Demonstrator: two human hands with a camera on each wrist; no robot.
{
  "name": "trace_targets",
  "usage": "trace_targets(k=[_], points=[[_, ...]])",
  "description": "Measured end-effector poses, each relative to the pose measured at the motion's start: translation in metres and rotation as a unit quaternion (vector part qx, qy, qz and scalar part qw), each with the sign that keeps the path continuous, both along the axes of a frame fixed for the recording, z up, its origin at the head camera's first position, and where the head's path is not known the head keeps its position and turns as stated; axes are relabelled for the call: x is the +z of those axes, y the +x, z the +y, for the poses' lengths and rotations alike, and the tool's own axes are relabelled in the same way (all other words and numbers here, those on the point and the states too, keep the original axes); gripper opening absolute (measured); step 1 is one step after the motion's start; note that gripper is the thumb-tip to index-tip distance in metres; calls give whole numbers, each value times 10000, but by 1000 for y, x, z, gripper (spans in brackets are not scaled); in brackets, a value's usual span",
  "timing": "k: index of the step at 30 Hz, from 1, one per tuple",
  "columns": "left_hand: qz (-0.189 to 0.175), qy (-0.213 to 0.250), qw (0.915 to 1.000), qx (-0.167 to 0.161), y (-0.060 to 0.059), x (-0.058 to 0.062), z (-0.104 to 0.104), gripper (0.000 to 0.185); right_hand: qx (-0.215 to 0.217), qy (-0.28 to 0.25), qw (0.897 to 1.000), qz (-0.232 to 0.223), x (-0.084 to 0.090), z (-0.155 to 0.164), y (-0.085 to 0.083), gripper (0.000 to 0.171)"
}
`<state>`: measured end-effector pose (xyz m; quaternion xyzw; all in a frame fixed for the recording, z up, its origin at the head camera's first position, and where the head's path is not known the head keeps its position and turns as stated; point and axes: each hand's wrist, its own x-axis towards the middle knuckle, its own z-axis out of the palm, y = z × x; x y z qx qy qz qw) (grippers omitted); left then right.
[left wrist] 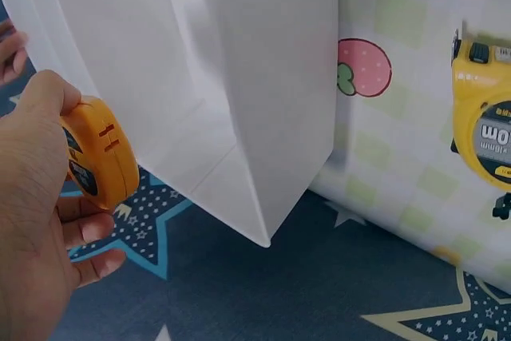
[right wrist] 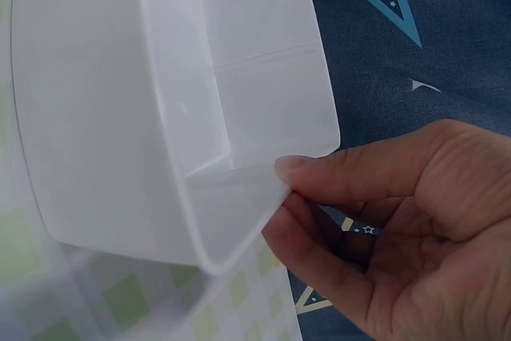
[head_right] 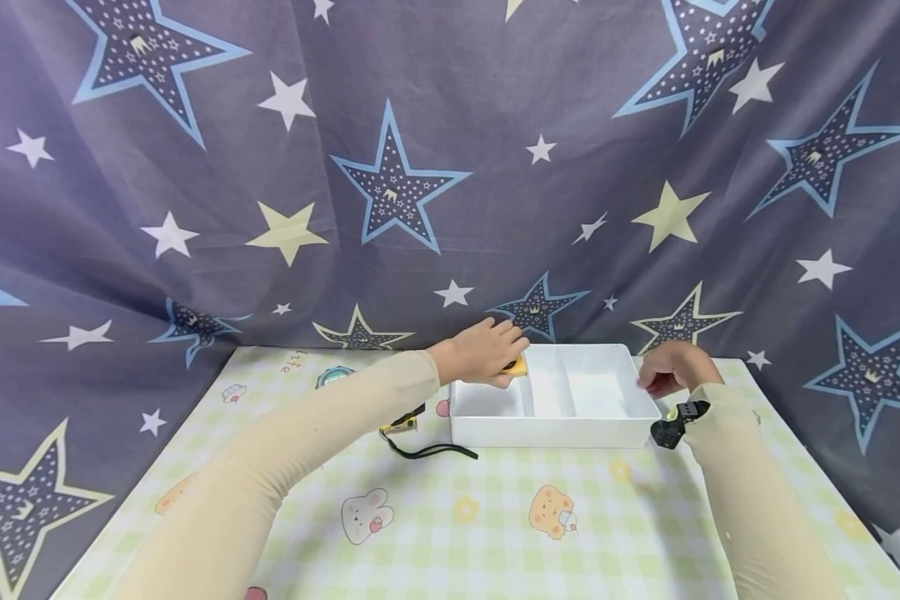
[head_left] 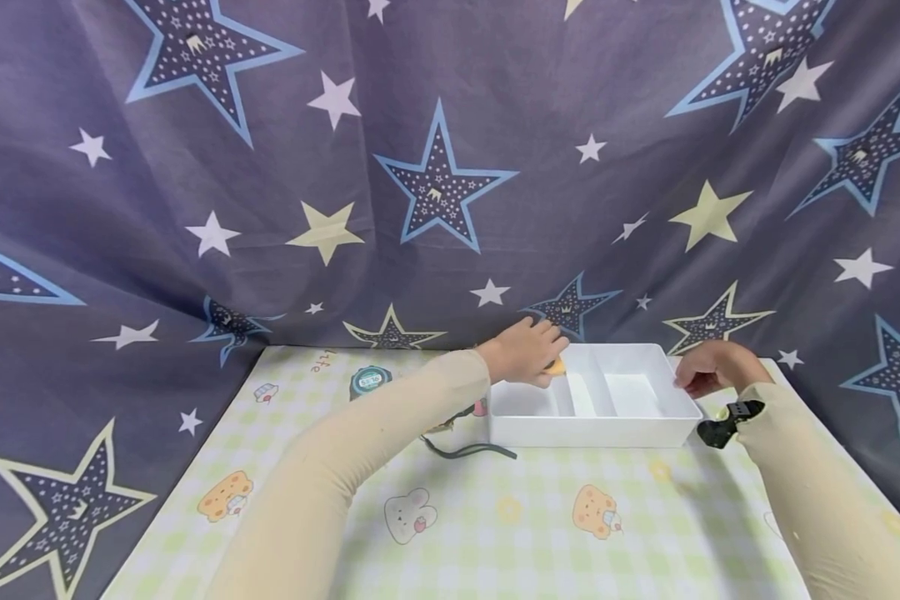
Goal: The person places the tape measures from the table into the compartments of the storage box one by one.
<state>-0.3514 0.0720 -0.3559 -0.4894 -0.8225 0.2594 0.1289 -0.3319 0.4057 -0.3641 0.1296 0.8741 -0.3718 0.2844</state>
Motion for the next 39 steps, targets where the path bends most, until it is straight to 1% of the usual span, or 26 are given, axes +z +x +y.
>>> trace_targets(k=[7, 11, 18, 22, 24, 31, 36, 39], points=[[246, -231, 9994, 89, -4, -12, 1, 62, 15, -23, 10000, -10, 0, 1, -2, 11], [310, -243, 9992, 74, -6, -19, 0, 62, 34, -33, 10000, -23, -1, 1, -2, 12], [154, -255, 9995, 72, -8, -29, -3, 56, 12, -30, 10000, -36, -1, 1, -3, 12], [245, -341, 9991, 14, -7, -31, -4, 57, -21, -48, 10000, -31, -1, 1, -2, 11], [250, -439, 9987, 56, -7, -31, -3, 58, -15, -37, 10000, -36, -1, 0, -2, 11], [-110, -595, 9975, 351, -12, -31, -2, 59, -1, 8, 10000, 15, 0, -2, -5, 14], [-438, -662, 9956, 500, -12, -29, 0, 59, 27, 103, 9999, -13, -2, -1, -4, 14], [-505, -692, 9948, 553, -11, -26, 1, 59, 46, 139, 9999, 1, -4, 0, -3, 13]])
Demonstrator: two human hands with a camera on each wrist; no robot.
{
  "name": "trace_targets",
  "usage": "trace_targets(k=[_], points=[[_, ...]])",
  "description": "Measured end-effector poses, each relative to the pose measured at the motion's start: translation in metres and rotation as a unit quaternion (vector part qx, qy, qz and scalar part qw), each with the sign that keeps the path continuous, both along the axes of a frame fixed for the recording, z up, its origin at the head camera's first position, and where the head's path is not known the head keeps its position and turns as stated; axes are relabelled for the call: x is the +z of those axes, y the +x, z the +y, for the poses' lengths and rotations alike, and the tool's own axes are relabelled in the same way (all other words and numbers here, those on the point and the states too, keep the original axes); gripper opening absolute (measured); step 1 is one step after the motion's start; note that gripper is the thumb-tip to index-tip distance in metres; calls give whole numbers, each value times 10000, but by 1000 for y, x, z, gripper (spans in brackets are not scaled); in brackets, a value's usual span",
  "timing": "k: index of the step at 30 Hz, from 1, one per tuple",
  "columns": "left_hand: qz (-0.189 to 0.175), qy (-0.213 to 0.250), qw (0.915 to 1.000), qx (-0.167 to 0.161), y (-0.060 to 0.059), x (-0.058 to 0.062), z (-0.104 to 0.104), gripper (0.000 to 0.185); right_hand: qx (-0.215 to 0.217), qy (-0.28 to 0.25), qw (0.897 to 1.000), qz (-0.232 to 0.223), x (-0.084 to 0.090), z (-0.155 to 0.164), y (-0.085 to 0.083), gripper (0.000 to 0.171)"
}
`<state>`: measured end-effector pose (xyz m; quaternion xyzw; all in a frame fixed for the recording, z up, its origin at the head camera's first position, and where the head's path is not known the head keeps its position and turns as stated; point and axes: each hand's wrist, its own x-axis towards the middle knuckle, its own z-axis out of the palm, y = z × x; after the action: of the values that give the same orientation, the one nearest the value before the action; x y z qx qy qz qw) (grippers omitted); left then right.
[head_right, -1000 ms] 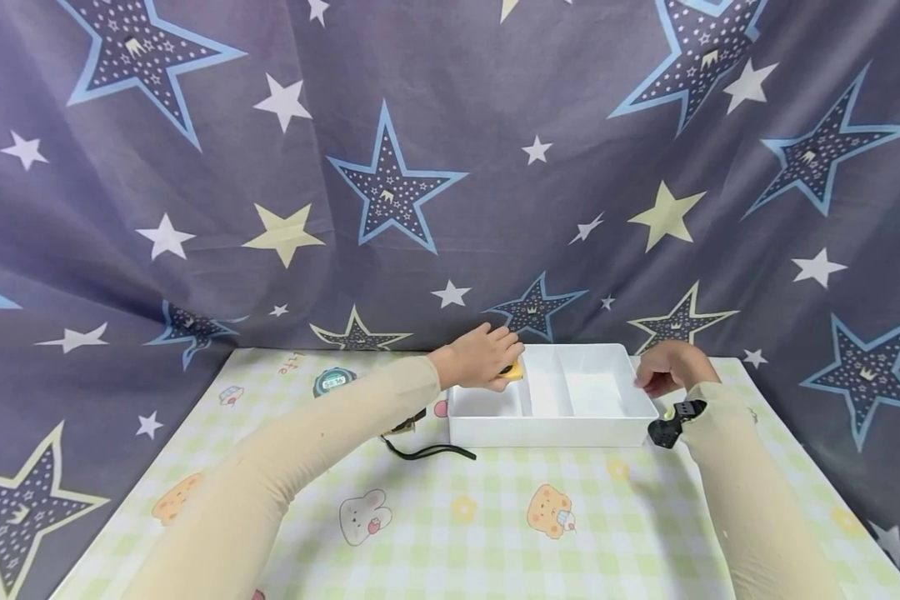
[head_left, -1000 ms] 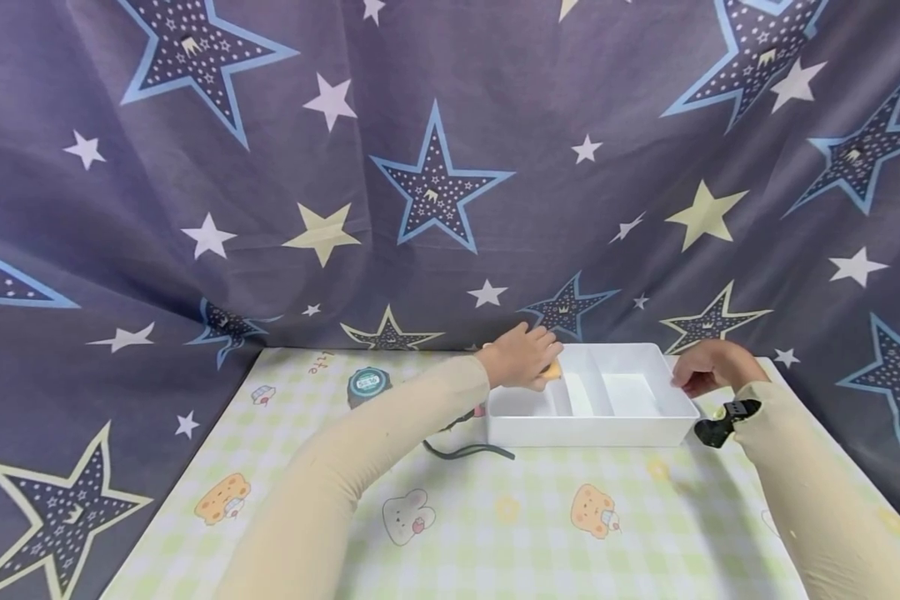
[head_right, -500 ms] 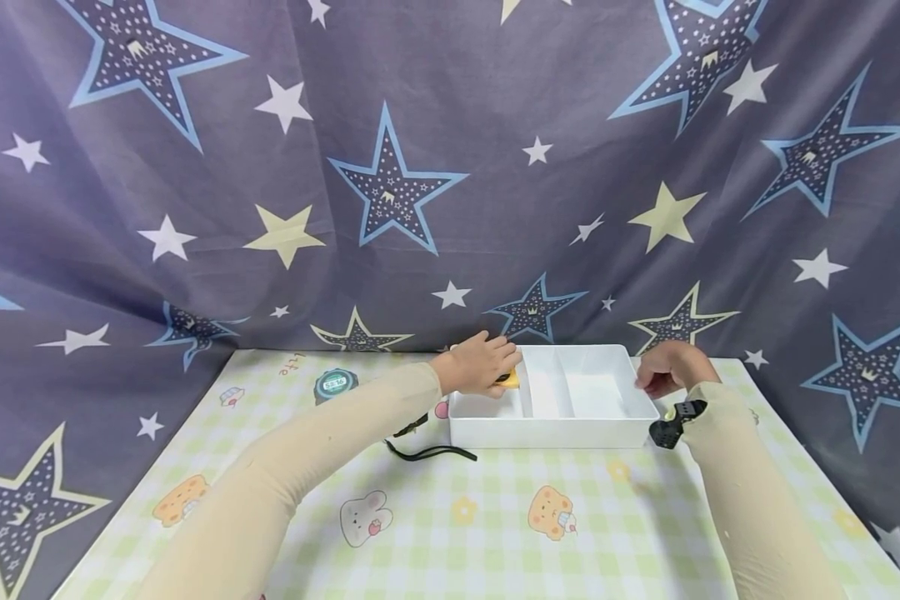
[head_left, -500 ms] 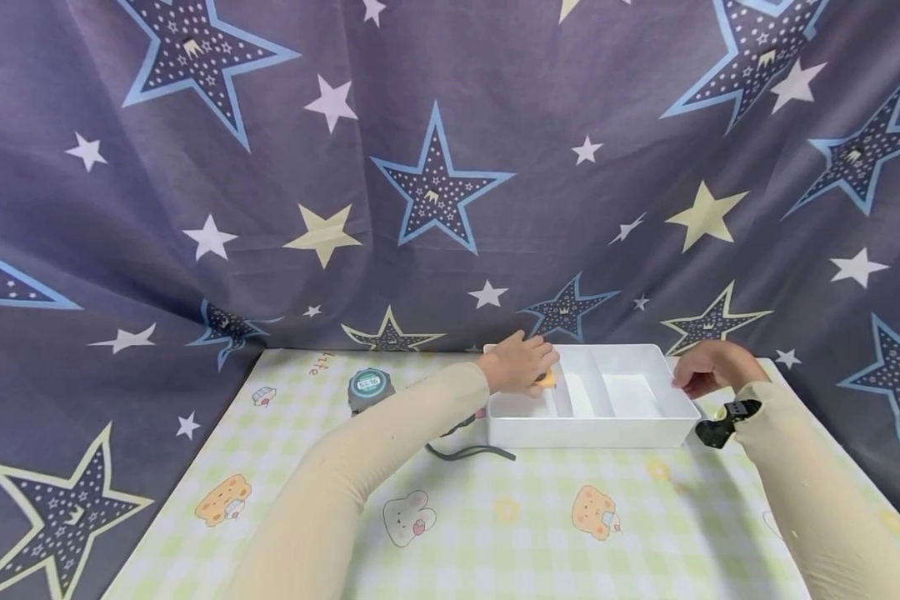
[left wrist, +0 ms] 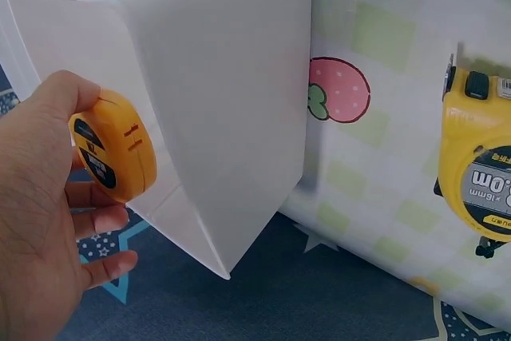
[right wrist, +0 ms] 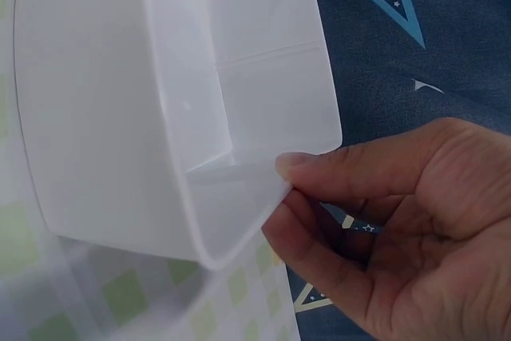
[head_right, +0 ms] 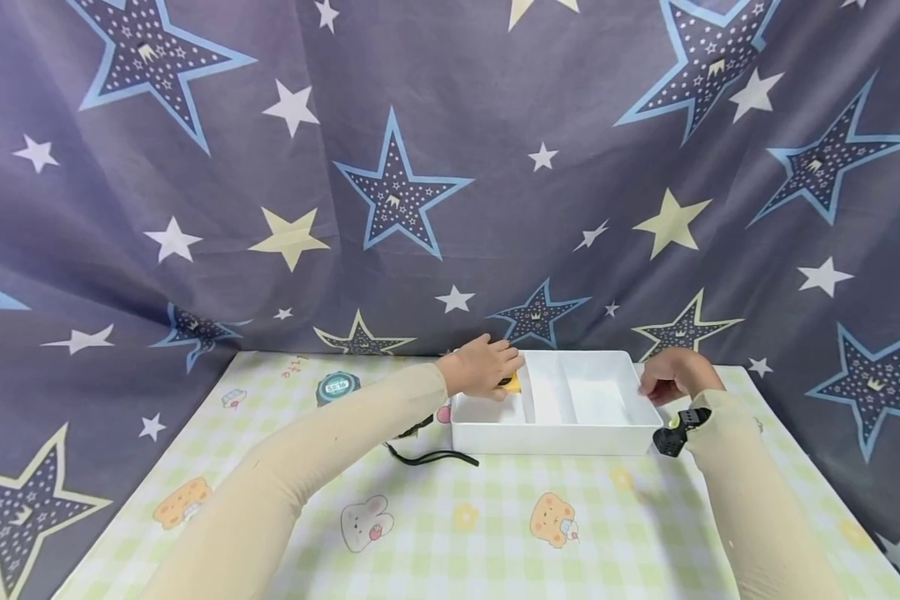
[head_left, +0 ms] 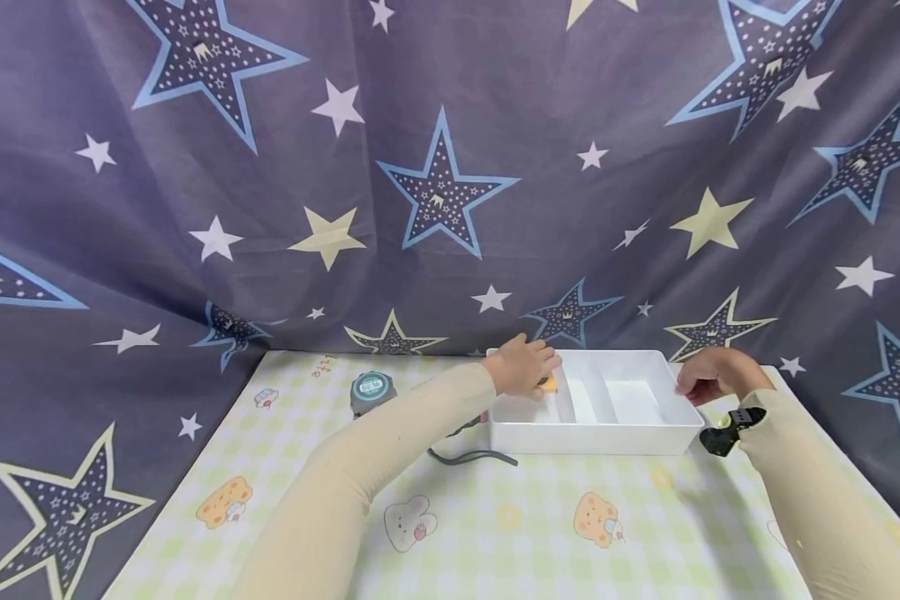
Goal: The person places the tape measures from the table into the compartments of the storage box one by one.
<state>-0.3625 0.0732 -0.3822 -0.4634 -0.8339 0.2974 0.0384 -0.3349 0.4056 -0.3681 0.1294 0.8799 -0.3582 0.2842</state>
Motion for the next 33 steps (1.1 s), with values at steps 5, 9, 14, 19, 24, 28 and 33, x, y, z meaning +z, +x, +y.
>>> trace_targets(k=[5, 9, 14, 19, 24, 28, 33], points=[[1, -64, 9999, 89, 1, 1, 0, 59, -4, 32, 10000, 15, -1, 1, -1, 15], [-66, -89, 9998, 165, -3, 0, 4, 60, -60, 46, 10000, 44, 2, 3, -1, 19], [-63, -196, 9993, 319, -8, 0, 7, 63, -83, 1, 9999, 99, 5, 2, -1, 19], [-66, -185, 9994, 286, -3, -1, 5, 65, -60, -5, 9999, 84, 3, 0, 1, 15], [6, -181, 9996, 218, 1, -4, 3, 65, -45, 0, 10000, 68, -1, -1, 2, 12], [111, -180, 9997, 151, 1, -5, 2, 65, -48, 21, 10000, 19, -2, 0, 1, 12], [218, -152, 9996, 72, 1, -6, 1, 65, -93, 107, 9999, -15, -1, 0, -2, 13]])
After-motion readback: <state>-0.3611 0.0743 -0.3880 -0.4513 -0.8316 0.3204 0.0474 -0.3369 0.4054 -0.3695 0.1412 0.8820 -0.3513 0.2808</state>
